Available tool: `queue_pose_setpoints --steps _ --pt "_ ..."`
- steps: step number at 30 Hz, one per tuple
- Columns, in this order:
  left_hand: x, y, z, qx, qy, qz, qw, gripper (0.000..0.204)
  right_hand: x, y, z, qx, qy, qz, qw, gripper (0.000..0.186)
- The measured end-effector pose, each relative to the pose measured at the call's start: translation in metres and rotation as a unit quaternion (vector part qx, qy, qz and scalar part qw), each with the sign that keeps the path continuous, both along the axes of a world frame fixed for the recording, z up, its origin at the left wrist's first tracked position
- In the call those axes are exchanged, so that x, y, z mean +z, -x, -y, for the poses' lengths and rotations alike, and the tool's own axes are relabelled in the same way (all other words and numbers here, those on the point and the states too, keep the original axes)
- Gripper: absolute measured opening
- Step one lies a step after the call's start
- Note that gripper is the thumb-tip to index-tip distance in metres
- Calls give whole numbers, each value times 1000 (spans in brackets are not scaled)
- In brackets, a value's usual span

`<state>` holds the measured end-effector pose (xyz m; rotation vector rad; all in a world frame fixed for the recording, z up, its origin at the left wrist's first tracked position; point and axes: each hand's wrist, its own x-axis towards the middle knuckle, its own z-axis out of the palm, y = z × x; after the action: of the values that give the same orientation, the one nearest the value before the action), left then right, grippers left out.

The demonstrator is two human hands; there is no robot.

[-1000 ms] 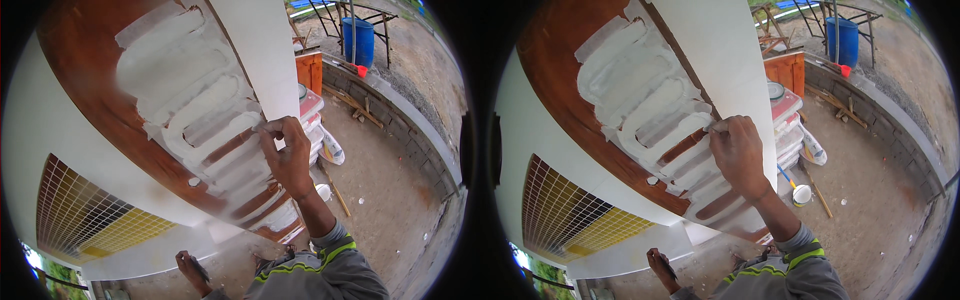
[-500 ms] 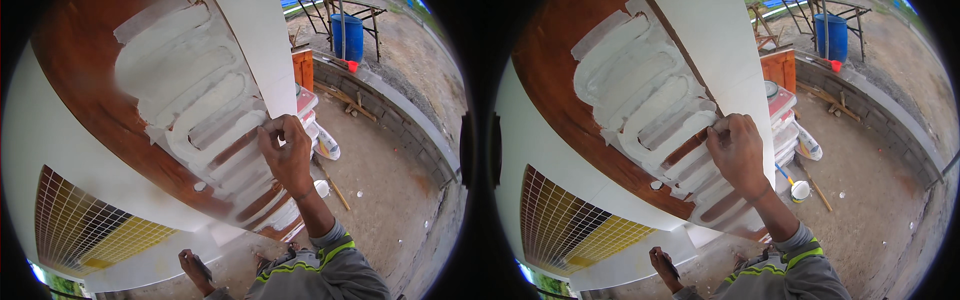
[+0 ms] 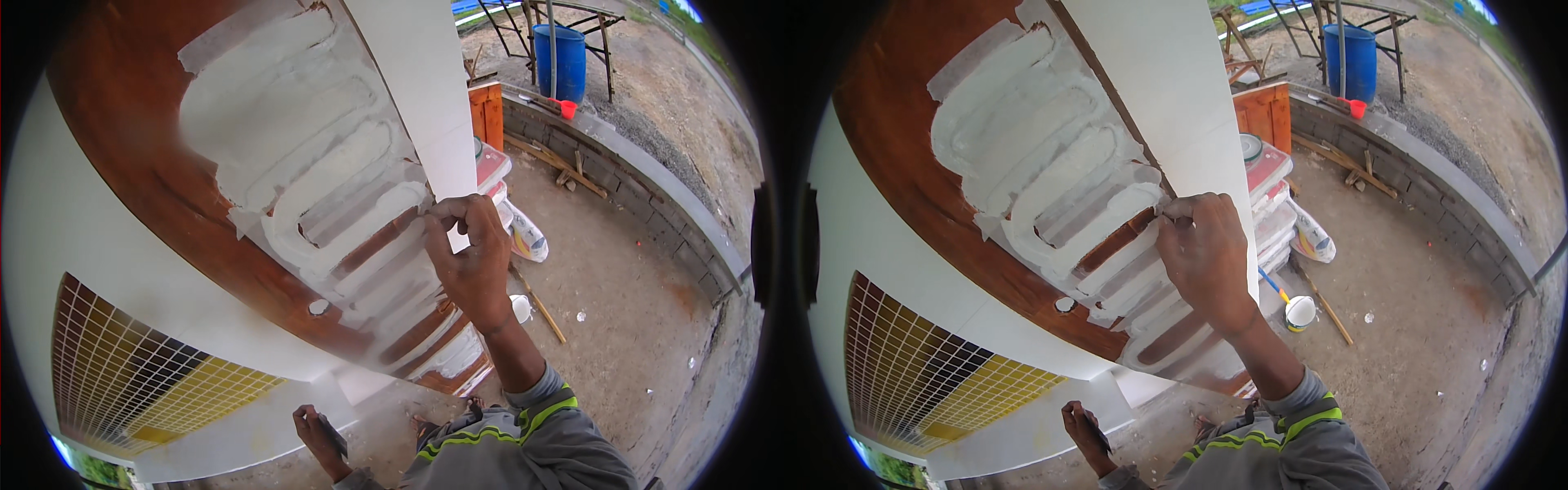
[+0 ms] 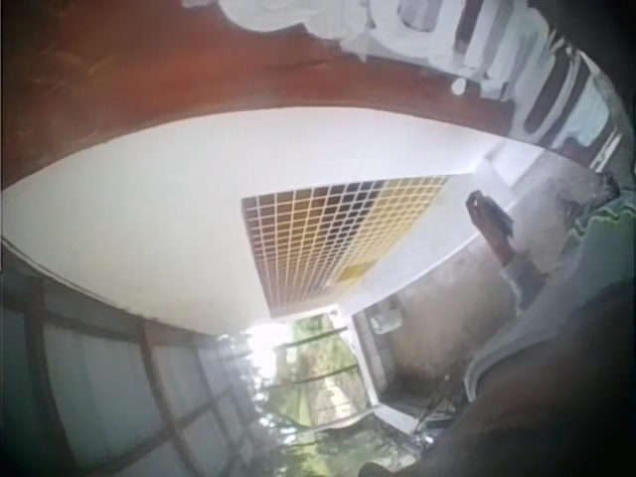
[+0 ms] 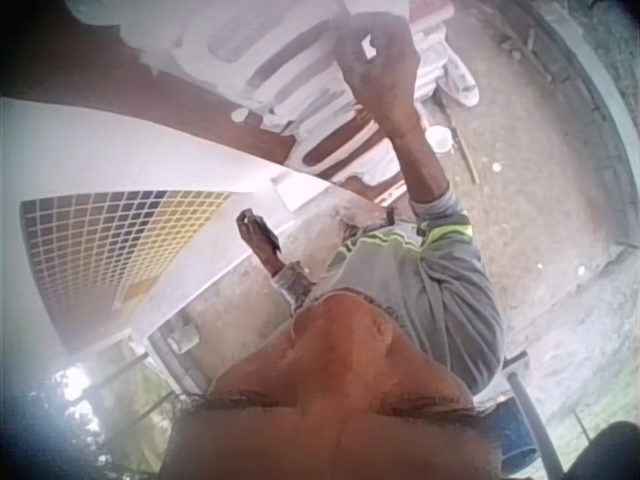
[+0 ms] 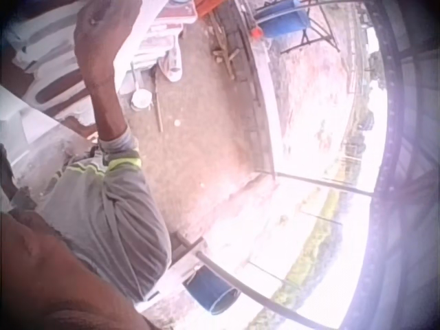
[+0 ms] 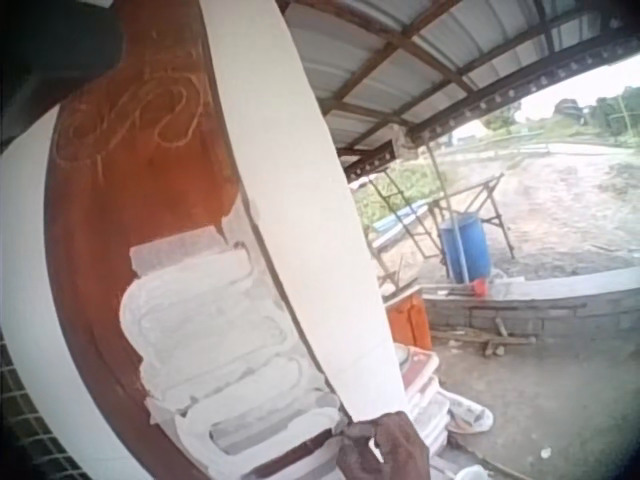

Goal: The person applies white putty to a wooden pillar using a putty knife and their fingers. They smooth the paste into carved lettering on the wood surface in an outdoor covered work area.

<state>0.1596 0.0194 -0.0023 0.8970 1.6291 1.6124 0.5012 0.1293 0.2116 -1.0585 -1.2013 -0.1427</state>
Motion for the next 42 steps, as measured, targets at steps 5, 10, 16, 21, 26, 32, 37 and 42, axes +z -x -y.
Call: queue_pose_setpoints --steps 5,10,16,21,26,32,37,42 --pt "2 1 1 11 5 11 1000 11 1 2 -7 -9 13 19 1000 16" --pt "1 2 2 13 7 3 1000 11 -2 4 -13 -3 5 -13 1000 16" --pt "3 -1 0 12 6 -1 1000 12 -1 5 -14 10 37 -23 999 15" --pt "4 -2 -1 2 7 15 1000 11 -7 -5 -14 1 18 -35 999 17" --pt "0 0 -5 0 3 -8 1000 12 -7 -5 -9 8 -15 -7 1000 19" --pt "4 -6 -7 -12 10 4 1000 12 1 2 -8 11 12 -8 1000 16" --pt "1 -1 -2 10 12 -2 1000 13 1 5 -11 15 20 -19 1000 15" --pt "2 -1 -1 12 19 6 1000 13 0 2 -12 -3 30 -35 999 15"
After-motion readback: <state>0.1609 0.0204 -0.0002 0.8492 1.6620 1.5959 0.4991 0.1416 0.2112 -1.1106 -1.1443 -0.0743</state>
